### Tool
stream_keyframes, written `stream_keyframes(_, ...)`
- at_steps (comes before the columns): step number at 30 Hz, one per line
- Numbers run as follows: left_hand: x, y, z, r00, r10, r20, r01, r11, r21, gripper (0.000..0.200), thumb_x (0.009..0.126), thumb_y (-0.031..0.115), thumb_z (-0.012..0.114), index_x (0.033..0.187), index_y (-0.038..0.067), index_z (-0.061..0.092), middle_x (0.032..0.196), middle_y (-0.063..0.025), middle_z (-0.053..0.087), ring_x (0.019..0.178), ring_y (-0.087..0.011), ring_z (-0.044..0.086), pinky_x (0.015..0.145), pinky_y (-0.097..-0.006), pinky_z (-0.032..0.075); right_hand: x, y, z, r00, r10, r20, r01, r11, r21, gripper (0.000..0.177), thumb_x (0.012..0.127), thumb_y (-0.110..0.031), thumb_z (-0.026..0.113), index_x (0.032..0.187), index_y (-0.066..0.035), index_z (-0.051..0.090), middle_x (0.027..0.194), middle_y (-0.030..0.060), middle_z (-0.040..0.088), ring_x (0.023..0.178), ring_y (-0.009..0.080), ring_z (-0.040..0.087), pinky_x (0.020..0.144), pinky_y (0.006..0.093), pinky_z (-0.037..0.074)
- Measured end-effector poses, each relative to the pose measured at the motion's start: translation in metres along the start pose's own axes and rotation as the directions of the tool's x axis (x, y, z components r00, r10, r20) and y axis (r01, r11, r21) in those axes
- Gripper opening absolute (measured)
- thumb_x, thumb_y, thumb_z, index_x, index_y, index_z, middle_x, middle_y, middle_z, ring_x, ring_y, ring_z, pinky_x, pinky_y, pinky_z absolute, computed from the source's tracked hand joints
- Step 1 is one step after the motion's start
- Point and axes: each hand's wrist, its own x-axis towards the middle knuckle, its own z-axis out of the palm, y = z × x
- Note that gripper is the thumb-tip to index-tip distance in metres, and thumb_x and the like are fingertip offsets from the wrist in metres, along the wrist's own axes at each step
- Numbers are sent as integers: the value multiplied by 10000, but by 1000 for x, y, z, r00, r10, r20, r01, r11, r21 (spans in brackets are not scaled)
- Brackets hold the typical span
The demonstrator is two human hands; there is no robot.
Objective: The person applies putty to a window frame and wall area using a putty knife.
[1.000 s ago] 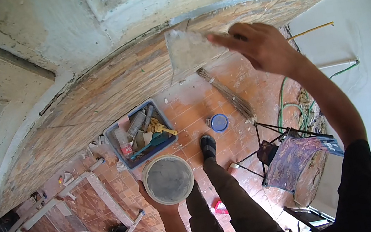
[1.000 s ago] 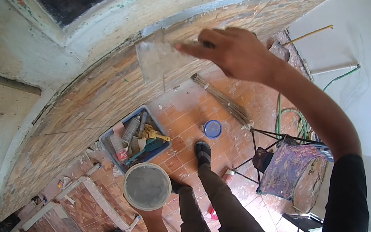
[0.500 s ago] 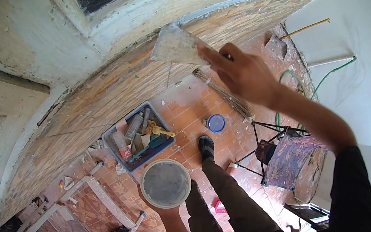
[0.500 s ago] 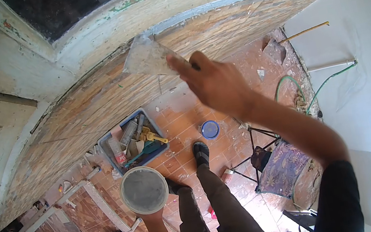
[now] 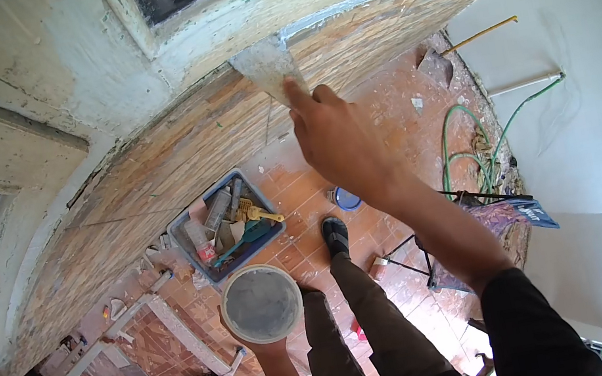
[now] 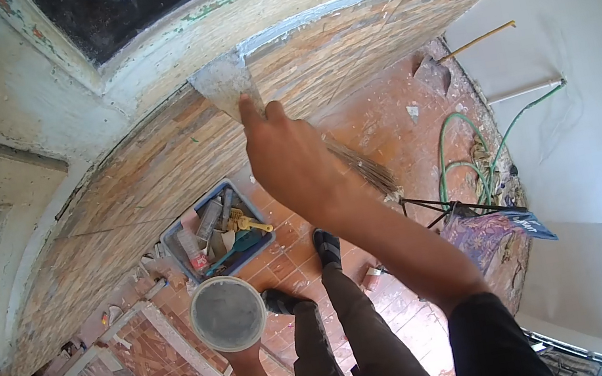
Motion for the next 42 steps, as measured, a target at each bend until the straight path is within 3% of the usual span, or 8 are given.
stream_keyframes(7, -3, 21, 14, 993, -117, 28, 120, 968, -221, 667, 1005, 580, 489, 1547, 212, 362, 1576, -80, 428, 1392, -330, 480, 1126, -551, 461, 5, 1, -32, 989, 0, 149, 16, 994, -108, 387, 934, -76, 566, 1303, 37, 604, 924, 294, 660, 807, 467, 686, 712, 524, 560)
stream_keyframes(9, -11, 17, 7, 987, 121, 105, -141, 967, 210, 686, 996, 553, 527, 1557, 207, 334, 1580, -98, 417, 1391, -325, 483, 1110, -546, 480, -8, 14, -36, 953, -15, 302, 64, 986, -153, 355, 956, -101, 570, 1286, 17, 625, 897, 289, 656, 836, 474, 673, 747, 546, 538)
stream_keyframes(11, -11, 23, 3, 965, 181, 191, -240, 905, 352, 707, 987, 519, 564, 1566, 204, 308, 1582, -116, 407, 1389, -327, 484, 1098, -540, 495, -42, 41, -12, 882, -40, 469, 141, 973, -182, 336, 947, -105, 572, 1255, 10, 644, 900, 290, 658, 859, 474, 667, 787, 550, 532)
stream_keyframes(14, -12, 23, -3, 965, 138, 221, -195, 945, 263, 739, 970, 470, 617, 1572, 199, 284, 1581, -138, 400, 1386, -344, 485, 1087, -537, 508, -58, 16, -39, 933, 83, 352, -48, 993, -106, 338, 943, -105, 569, 1247, 14, 658, 901, 272, 665, 861, 450, 660, 829, 531, 522)
stream_keyframes(17, -13, 22, -25, 972, 126, 197, -171, 957, 234, 777, 940, 443, 667, 1569, 190, 287, 1579, -145, 401, 1387, -359, 482, 1086, -543, 507, -39, 4, -51, 990, -10, 141, 2, 999, 50, 289, 952, -106, 562, 1191, 17, 667, 901, 295, 667, 861, 464, 684, 783, 534, 553)
stream_keyframes(26, -23, 24, -48, 988, 110, 105, -125, 982, 142, 693, 1009, 576, 476, 1556, 171, 347, 1580, -116, 416, 1401, -333, 473, 1121, -546, 472, 13, -15, -46, 1000, -18, -19, 17, 999, -41, 293, 954, -113, 560, 1181, 45, 657, 901, 315, 670, 864, 472, 688, 793, 526, 558)
stream_keyframes(35, -19, 24, -26, 989, 48, 140, -46, 999, -20, 692, 1025, 651, 370, 1518, 171, 447, 1547, -74, 477, 1404, -318, 474, 1146, -562, 432, 15, -10, -30, 999, 14, 33, -13, 999, -48, 242, 908, -63, 553, 1082, 50, 680, 892, 317, 682, 828, 487, 693, 790, 529, 564)
stream_keyframes(42, -10, 17, -18, 998, -37, 53, 42, 994, -106, 692, 1025, 641, 376, 1495, 144, 481, 1519, -75, 505, 1395, -298, 478, 1135, -532, 439, 34, -14, -74, 926, 9, 377, 54, 987, -154, 251, 905, -69, 523, 1053, 17, 707, 924, 293, 706, 910, 417, 715, 856, 506, 551)
